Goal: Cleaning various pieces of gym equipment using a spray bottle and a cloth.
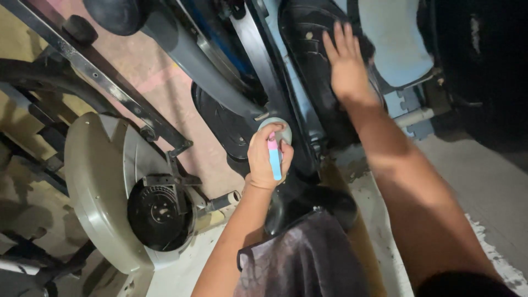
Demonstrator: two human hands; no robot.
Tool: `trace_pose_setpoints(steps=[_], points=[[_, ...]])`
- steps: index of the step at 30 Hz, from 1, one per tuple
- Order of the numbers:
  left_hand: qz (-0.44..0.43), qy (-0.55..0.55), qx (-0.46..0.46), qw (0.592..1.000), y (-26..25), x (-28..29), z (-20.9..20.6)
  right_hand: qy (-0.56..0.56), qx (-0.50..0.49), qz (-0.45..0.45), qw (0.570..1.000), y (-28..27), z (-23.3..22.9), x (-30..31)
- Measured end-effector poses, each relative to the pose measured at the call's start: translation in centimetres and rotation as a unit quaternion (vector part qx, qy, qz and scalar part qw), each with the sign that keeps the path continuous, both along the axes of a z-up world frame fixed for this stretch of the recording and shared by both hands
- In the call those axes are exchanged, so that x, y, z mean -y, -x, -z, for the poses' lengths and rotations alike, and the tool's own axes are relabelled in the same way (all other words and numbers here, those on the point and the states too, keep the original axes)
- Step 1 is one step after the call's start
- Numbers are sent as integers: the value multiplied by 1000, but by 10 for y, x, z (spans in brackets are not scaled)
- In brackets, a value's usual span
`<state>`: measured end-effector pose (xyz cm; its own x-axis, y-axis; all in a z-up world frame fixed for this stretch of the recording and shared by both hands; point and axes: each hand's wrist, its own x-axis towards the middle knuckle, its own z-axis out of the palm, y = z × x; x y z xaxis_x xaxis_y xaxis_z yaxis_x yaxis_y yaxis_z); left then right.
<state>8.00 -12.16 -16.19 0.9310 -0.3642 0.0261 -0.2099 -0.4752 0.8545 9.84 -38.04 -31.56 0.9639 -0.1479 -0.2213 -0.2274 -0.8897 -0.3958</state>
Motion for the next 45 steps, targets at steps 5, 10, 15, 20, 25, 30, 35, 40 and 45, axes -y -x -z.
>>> trace_pose_setpoints(steps=[5,10,15,20,25,30,35,40,45], points=[[-7,-24,22,999,-2,3,-4,44,-20,2,999,91,-52,-13],[-10,-37,28,999,-1,5,-4,60,-120,-33,990,153,-74,-24],[-9,-39,26,999,1,6,0,-67,3,-26,997,102,-55,-4],[-13,-54,21,998,1,6,-1,-88,36,-56,994,13,15,15],[-6,-35,27,999,-1,5,0,2,198,-21,980,-41,35,-1],[-10,-40,41,998,-3,4,1,-8,185,151,971,-67,92,-22],[-5,-40,49,998,-3,2,5,-22,192,138,971,-93,144,-37],[-1,-31,45,998,-3,4,-3,-245,241,143,928,-98,93,-42],[-16,-40,24,999,-2,5,0,-360,102,103,922,-73,46,-24]])
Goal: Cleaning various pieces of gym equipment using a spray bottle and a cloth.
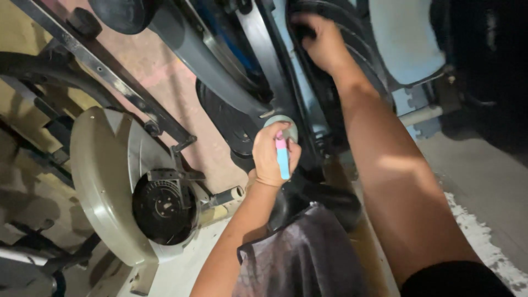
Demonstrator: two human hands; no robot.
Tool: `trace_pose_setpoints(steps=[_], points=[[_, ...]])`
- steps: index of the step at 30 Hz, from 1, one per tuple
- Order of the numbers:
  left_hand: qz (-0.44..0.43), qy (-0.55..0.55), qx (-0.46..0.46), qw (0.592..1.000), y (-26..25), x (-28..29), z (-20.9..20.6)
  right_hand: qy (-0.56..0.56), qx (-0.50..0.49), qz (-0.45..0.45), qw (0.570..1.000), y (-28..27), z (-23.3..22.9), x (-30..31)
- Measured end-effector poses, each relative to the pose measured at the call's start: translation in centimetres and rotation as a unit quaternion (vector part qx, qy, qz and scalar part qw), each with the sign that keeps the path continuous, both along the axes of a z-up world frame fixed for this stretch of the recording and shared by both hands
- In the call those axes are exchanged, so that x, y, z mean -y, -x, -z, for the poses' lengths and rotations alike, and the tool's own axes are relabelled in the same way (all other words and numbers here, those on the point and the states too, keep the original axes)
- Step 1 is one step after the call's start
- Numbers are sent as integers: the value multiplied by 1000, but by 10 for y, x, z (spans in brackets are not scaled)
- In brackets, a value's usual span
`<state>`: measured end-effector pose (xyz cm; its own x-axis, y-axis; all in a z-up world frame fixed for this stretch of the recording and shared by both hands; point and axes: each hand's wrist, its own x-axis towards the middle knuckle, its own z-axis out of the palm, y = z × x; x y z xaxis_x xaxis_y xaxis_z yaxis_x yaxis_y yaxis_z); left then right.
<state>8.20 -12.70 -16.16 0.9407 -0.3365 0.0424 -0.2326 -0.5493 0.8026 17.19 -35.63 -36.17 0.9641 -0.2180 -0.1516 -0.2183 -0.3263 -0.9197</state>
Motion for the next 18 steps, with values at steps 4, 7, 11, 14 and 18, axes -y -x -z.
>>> trace_pose_setpoints(steps=[4,7,11,14,18], points=[[7,-10,9,1000,0,-1,0,-70,-55,-81,993,49,-26,15],[-7,-13,12,1000,2,3,-2,-91,-188,-67,976,96,-68,17],[3,-30,20,999,2,4,-2,-97,-178,-79,976,150,-82,24],[9,-21,28,999,1,3,-3,-75,-209,-116,968,169,-100,28],[15,-16,24,999,5,1,3,21,-226,-173,958,170,-126,32]])
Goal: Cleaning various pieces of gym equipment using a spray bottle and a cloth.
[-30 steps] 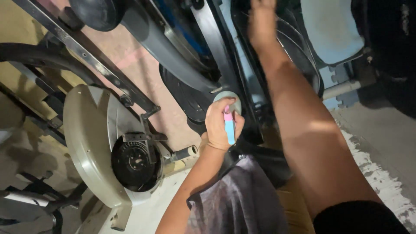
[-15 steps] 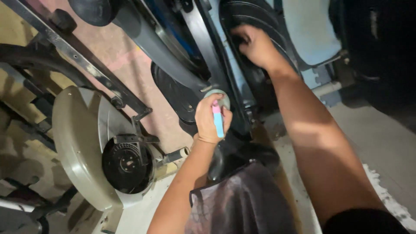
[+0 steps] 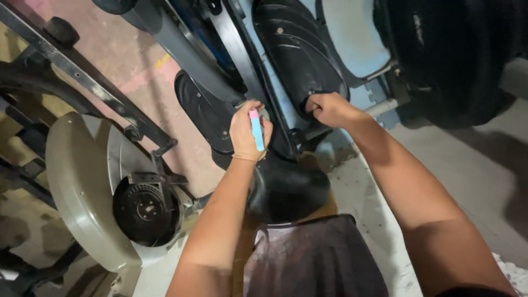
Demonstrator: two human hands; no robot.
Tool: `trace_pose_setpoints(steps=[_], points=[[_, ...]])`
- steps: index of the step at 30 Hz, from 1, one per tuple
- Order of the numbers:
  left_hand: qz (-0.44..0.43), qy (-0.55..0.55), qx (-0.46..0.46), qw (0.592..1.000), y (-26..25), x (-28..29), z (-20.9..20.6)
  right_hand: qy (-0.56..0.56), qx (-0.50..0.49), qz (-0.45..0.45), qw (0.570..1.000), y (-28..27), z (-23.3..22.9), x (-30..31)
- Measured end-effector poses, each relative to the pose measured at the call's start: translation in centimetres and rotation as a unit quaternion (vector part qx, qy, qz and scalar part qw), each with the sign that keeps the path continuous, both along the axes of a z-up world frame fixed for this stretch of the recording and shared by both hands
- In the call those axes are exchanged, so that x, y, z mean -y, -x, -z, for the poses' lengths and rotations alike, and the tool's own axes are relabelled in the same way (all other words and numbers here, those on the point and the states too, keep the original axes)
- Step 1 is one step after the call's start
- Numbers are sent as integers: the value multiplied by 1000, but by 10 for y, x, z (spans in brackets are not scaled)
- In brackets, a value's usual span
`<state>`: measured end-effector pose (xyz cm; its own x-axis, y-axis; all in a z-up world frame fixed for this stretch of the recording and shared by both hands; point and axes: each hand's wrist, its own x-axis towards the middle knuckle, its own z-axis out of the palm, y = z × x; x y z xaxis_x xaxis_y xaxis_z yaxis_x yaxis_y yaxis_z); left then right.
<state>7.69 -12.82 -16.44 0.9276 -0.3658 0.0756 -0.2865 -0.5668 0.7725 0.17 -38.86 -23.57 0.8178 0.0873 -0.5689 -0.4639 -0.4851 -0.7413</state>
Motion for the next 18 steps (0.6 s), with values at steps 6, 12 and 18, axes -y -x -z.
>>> trace_pose_setpoints(steps=[6,12,18], points=[[6,11,-41,999,-1,-2,-7,213,-103,-169,957,-9,-3,18],[47,71,-115,990,-3,-20,-30,469,129,-187,853,22,3,34],[25,79,-82,993,-5,-35,-65,150,144,256,944,45,-72,-10]])
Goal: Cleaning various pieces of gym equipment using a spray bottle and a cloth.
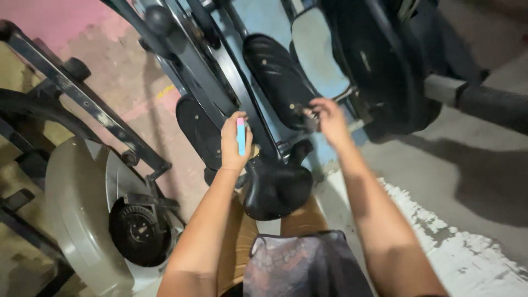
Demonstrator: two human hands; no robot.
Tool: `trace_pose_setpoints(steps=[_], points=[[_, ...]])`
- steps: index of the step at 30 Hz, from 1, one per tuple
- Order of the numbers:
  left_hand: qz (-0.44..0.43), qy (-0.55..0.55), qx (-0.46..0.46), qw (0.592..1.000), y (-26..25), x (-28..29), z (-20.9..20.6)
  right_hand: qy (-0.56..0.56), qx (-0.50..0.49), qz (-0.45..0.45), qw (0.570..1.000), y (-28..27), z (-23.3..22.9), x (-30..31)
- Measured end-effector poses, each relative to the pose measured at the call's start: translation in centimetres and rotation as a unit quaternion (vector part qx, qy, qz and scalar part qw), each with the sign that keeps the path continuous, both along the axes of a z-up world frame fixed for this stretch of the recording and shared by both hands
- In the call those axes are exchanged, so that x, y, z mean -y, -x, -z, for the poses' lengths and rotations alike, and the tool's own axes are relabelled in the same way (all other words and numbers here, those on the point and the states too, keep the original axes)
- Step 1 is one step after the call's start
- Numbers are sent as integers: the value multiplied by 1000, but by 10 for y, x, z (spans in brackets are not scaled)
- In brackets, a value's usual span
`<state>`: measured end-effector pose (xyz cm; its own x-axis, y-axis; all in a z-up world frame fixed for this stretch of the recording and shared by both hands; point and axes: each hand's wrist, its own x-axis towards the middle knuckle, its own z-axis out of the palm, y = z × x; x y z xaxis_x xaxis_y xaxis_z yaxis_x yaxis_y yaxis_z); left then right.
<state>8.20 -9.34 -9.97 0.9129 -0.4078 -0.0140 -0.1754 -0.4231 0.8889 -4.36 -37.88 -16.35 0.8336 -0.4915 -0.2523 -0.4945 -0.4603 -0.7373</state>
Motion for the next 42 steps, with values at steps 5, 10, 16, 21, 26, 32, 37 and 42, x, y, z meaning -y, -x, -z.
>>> trace_pose_setpoints(steps=[5,10,16,21,26,32,37,42], points=[[44,59,57,996,-5,-13,-71,-442,54,85,892,-17,-57,-125],[125,120,54,983,-6,-50,-115,-549,211,183,788,-33,-106,-203],[168,89,-100,977,-2,-112,-187,-651,228,225,688,-29,-209,-250],[176,97,-114,973,6,-141,-190,-406,153,28,901,-21,-265,-307],[216,126,-153,956,7,-152,-163,-79,163,-135,974,-20,-277,-311],[248,156,-141,946,-1,-154,-186,-63,224,-116,966,-28,-309,-318],[262,125,-238,927,2,-158,-246,4,268,-144,952,-30,-316,-317],[298,111,-12,948,14,-214,-323,-14,275,-130,952,-45,-272,-306]])
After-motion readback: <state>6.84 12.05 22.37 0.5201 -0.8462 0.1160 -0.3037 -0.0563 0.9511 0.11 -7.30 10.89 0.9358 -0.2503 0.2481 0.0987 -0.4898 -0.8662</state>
